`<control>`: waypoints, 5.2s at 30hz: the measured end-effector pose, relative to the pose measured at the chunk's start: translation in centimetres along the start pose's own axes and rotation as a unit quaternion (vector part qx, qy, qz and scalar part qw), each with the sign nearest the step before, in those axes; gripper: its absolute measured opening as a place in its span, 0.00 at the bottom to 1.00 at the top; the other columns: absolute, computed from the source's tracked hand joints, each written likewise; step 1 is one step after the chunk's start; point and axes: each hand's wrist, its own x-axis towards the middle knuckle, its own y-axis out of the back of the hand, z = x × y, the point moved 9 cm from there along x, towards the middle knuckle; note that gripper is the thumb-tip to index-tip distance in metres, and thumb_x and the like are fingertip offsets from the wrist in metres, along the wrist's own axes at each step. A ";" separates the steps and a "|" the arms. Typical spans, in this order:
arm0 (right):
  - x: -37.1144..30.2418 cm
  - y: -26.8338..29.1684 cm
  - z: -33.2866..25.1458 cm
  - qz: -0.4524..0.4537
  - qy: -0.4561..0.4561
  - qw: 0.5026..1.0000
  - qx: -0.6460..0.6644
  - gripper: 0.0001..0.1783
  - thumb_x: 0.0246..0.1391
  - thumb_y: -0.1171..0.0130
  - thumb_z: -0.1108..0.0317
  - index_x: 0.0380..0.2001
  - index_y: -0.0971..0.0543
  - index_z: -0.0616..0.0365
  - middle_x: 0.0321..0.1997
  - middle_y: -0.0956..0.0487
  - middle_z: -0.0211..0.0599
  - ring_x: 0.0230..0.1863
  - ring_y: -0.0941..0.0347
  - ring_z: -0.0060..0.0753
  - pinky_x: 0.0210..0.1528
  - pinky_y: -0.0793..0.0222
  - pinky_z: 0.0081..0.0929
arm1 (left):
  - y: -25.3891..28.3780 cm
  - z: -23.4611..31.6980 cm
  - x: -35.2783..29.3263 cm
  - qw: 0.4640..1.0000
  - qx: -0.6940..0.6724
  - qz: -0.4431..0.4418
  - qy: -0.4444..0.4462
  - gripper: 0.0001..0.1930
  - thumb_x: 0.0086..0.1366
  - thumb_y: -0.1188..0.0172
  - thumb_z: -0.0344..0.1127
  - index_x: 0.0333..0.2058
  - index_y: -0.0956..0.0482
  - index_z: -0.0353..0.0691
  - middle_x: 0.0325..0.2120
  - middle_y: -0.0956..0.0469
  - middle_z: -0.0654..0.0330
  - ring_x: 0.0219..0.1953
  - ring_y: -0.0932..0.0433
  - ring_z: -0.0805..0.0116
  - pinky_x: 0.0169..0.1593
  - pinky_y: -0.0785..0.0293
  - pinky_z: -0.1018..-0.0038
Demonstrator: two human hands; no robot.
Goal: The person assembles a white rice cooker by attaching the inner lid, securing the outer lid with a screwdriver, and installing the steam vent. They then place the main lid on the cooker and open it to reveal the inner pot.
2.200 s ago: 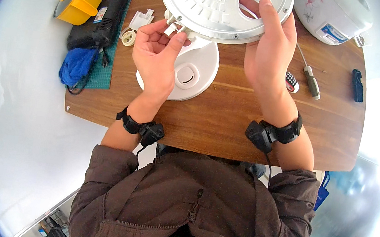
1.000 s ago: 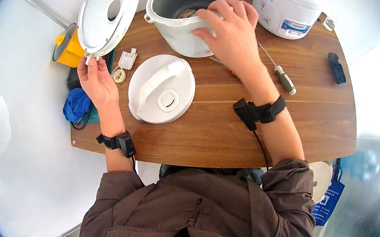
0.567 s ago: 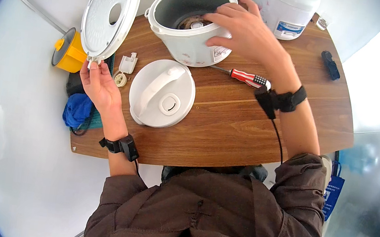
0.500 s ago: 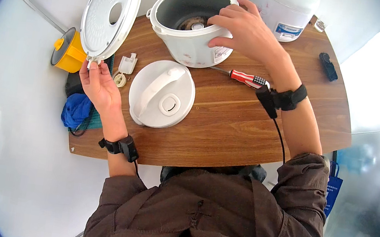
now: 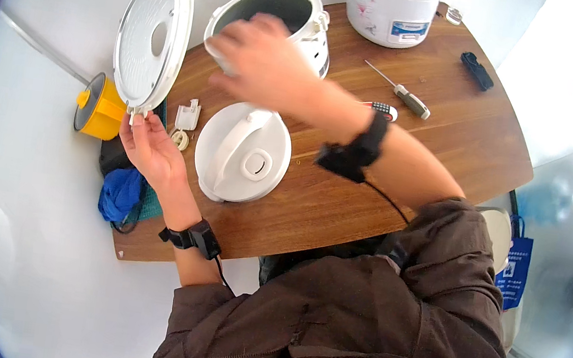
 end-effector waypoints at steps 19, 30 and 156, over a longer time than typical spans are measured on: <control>-3.9 3.6 8.3 -0.093 -0.047 0.994 0.036 0.20 0.44 0.23 0.60 0.40 0.19 0.47 0.42 0.21 0.23 0.54 0.30 0.37 0.62 0.44 0.40 | -1.6 -0.9 -1.2 1.000 -0.015 -0.012 0.012 0.17 0.68 0.38 0.23 0.53 0.30 0.38 0.48 0.23 0.57 0.48 0.21 0.70 0.52 0.20 0.74; -3.0 2.9 4.5 -0.004 -0.129 0.988 0.080 0.22 0.49 0.27 0.52 0.45 0.18 0.49 0.45 0.21 0.34 0.54 0.29 0.42 0.62 0.40 0.43 | -5.6 -0.7 -1.9 0.998 0.056 -0.031 -0.007 0.17 0.70 0.41 0.24 0.54 0.32 0.36 0.48 0.22 0.55 0.47 0.22 0.68 0.49 0.22 0.71; 2.8 7.4 10.1 0.017 -0.150 0.862 0.484 0.28 0.67 0.38 0.63 0.63 0.34 0.63 0.53 0.20 0.39 0.53 0.23 0.28 0.56 0.23 0.28 | -13.1 -10.7 -2.7 0.946 0.187 -0.234 0.126 0.13 0.64 0.34 0.22 0.47 0.19 0.33 0.35 0.18 0.66 0.30 0.25 0.83 0.32 0.29 0.82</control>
